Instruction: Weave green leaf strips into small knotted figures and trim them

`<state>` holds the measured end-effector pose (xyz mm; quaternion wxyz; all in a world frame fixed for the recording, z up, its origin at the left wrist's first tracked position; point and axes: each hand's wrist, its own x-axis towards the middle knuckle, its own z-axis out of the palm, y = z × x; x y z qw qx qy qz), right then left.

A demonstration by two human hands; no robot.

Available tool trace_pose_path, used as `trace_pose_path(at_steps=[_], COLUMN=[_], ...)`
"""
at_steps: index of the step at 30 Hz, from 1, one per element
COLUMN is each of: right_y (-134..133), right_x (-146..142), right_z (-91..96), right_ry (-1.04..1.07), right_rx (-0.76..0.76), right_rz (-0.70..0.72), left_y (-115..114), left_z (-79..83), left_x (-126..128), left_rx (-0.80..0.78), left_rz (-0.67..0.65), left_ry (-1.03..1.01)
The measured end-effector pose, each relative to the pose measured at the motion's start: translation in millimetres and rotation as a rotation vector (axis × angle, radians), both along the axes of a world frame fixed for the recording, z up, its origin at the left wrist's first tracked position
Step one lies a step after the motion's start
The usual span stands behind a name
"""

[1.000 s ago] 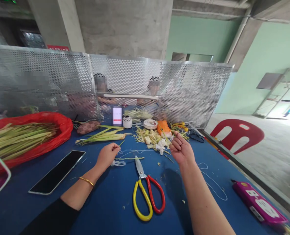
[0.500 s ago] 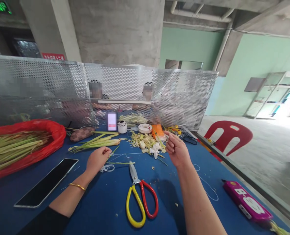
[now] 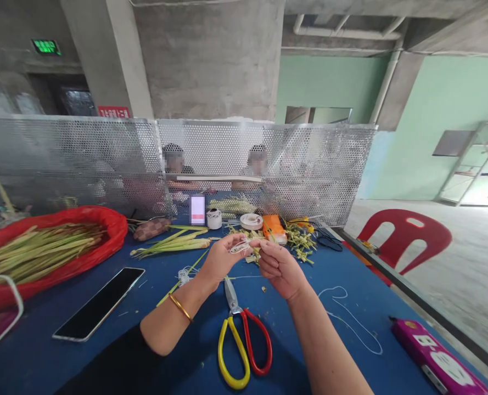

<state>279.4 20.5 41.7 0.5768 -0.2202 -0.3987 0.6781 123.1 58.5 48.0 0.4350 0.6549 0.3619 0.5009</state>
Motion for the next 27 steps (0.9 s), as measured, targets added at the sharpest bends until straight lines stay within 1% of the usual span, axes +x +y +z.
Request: trace_pose_path(at_steps=[3,7,10,18,27], right_y=[0.9,1.5,2.1,8.5,15.2], right_x=[-4.0,-8.9,-11.7,-11.3,0.6], right_z=[-2.4,-3.6,-5.0,-13.2,-20.6], right_ry=[-0.010,-0.004,0.014,0.085,0.211], right_rx=[-0.004,-0.033,-0.050,-0.103,-0.132], right_rz=[0.010,-0.010,-0.023,-0.060,-0.131], left_y=[-3.9,-10.7,-12.7,-6.0,1.8], left_z=[-0.6,-0.9,-3.4,-17.0,-26.5], left_x=[0.1,-8.7,-15.1,-37.9,-66.2], left_rx=[-0.099,-0.130,-0.175,-0.222,-0.249], left_rz=[-0.018,0.059,0.107,0.179,0.315], left_ry=[-0.110,-0.175,-0.183,-0.187,-0.226])
